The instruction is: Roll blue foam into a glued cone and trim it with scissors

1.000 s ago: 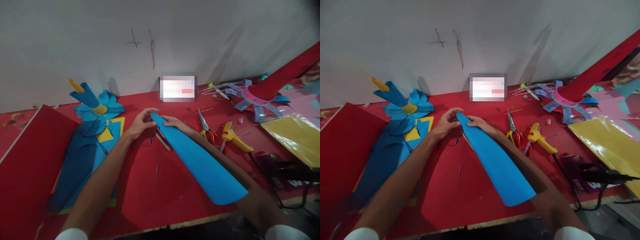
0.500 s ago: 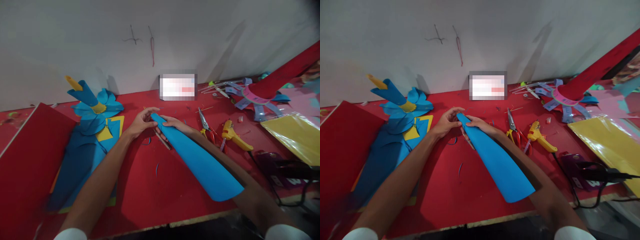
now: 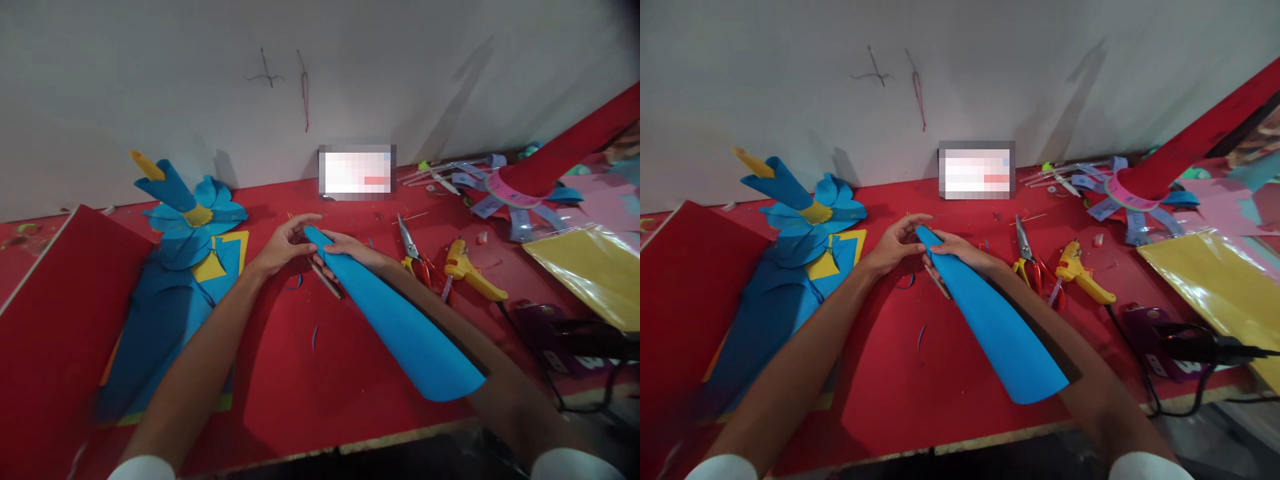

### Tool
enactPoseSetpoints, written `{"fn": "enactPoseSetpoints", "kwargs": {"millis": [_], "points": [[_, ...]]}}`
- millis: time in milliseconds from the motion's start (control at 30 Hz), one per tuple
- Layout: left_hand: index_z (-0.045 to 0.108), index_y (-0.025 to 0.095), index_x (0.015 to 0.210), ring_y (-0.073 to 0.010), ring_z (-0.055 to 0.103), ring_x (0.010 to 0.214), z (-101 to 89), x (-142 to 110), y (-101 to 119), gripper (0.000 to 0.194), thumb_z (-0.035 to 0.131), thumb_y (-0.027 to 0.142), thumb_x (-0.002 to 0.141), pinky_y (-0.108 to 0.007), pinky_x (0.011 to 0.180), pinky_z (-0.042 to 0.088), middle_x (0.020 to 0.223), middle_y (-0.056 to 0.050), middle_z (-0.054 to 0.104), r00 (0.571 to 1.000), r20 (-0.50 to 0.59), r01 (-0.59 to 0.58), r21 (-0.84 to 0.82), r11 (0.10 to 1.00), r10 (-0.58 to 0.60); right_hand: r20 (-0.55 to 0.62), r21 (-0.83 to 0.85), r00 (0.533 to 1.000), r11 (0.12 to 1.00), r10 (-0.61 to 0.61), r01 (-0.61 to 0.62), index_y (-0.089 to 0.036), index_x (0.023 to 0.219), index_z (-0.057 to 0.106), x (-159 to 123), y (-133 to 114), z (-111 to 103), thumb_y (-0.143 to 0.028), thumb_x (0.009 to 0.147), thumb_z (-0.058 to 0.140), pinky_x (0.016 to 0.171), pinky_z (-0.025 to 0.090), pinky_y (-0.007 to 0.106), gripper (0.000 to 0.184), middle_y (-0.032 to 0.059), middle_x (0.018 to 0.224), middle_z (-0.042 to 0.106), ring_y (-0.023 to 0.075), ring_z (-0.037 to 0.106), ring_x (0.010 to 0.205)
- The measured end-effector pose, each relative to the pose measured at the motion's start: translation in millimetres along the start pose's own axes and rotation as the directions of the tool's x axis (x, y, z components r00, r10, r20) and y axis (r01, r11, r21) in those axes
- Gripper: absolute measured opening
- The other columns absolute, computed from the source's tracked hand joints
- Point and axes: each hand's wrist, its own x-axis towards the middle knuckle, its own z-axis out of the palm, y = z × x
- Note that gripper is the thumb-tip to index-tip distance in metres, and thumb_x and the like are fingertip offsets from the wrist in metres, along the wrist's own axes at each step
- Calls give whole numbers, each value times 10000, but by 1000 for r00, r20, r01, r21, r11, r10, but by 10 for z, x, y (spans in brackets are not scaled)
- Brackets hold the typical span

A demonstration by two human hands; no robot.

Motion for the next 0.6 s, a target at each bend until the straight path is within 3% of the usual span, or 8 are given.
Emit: {"fn": "enactPoseSetpoints", "kwargs": {"millis": [400, 600], "points": [[700, 261, 1386, -151, 739, 921, 4, -11, 52, 668, 951, 239, 767, -268, 897, 579, 1123, -64, 755, 997, 81, 27, -78, 997, -21, 31, 35, 999, 999, -28, 27, -184, 1343, 479, 38, -16, -92, -323, 912, 710, 528, 606, 266, 508, 7, 889, 711, 159, 706, 628], [714, 255, 1377, -163, 761, 897, 21, -2, -6, 657, 955, 272, 765, -279, 847, 611, 1303, -114, 737, 996, 88, 6, -81, 997, 1, -7, 86, 995, 991, -101, 101, -192, 1349, 467, 36, -10, -15, -265, 935, 660, 577, 624, 265, 463, 8, 905, 729, 156, 714, 657]]}}
